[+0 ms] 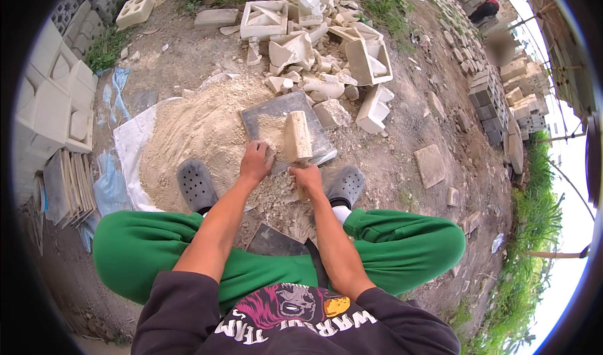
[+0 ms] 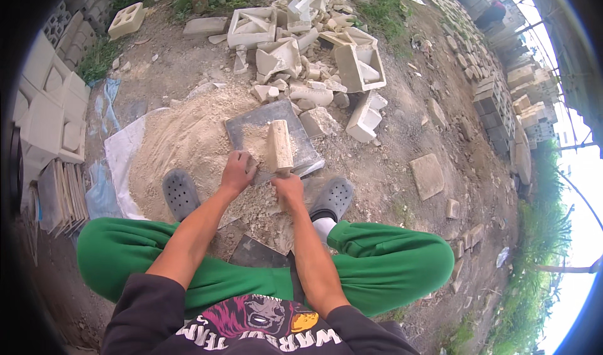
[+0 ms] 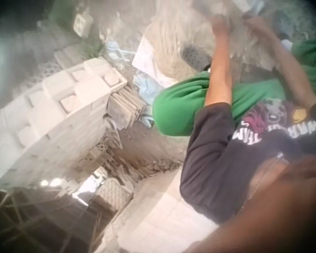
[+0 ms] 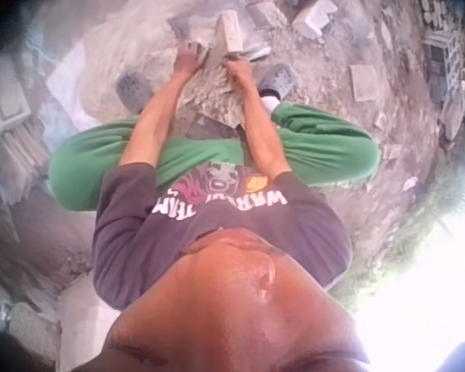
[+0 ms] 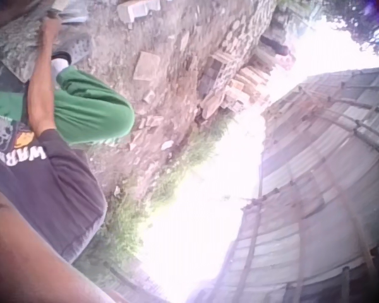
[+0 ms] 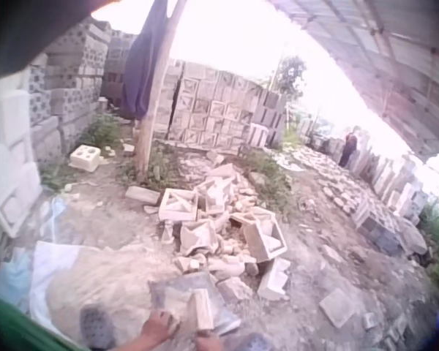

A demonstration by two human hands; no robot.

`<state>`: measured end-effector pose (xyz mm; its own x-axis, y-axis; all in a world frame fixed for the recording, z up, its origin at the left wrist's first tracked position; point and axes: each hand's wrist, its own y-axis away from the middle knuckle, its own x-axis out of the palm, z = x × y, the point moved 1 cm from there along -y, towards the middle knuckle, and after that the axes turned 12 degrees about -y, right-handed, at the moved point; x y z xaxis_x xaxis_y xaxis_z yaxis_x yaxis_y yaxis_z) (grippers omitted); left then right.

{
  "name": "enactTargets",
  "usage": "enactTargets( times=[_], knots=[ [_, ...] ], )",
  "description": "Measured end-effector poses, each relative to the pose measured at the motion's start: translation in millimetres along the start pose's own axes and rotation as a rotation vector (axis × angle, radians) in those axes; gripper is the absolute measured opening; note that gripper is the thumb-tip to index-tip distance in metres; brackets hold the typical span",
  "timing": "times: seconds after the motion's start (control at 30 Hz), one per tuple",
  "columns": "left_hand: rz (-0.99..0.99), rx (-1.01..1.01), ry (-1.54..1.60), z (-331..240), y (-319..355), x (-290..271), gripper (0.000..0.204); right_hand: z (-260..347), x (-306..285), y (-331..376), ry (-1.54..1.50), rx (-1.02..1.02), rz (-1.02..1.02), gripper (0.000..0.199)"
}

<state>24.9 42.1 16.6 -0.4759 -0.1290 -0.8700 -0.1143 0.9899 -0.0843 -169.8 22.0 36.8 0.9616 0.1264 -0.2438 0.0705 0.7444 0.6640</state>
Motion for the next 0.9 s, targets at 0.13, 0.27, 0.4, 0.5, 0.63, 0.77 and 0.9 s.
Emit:
enactTargets(
  times=[0.13,0.27,0.4,0.5,0.63,0.77,0.9],
  knots=[
    [-0.036,0.103,0.042,-9,7,4,0.038,3,-10,-16,0.042,-0.196,-0.173,0.033],
    [-0.056,0.243,0.063,0,15,13,0.037,56,-18,-29,0.069,-0.223,-0.146,0.039],
    [-0.082,0.209,0.039,-6,11,16,0.032,99,-11,-11,0.031,-0.347,-0.108,0.042],
    [-0.129,0.206,0.02,-15,-2,21,0.029,94,-8,-24,0.005,-0.344,-0.057,0.039],
    [-0.099,0.111,0.0,-13,-12,27,0.024,63,-1,-37,0.227,-0.205,0.025,0.038],
    [-0.079,0.073,-0.014,-12,-14,23,0.025,63,-15,-32,0.209,0.045,0.118,0.044],
    [-0.028,0.082,-0.02,-15,-12,20,0.027,56,-17,-28,0.033,-0.277,-0.041,0.032]
  ],
)
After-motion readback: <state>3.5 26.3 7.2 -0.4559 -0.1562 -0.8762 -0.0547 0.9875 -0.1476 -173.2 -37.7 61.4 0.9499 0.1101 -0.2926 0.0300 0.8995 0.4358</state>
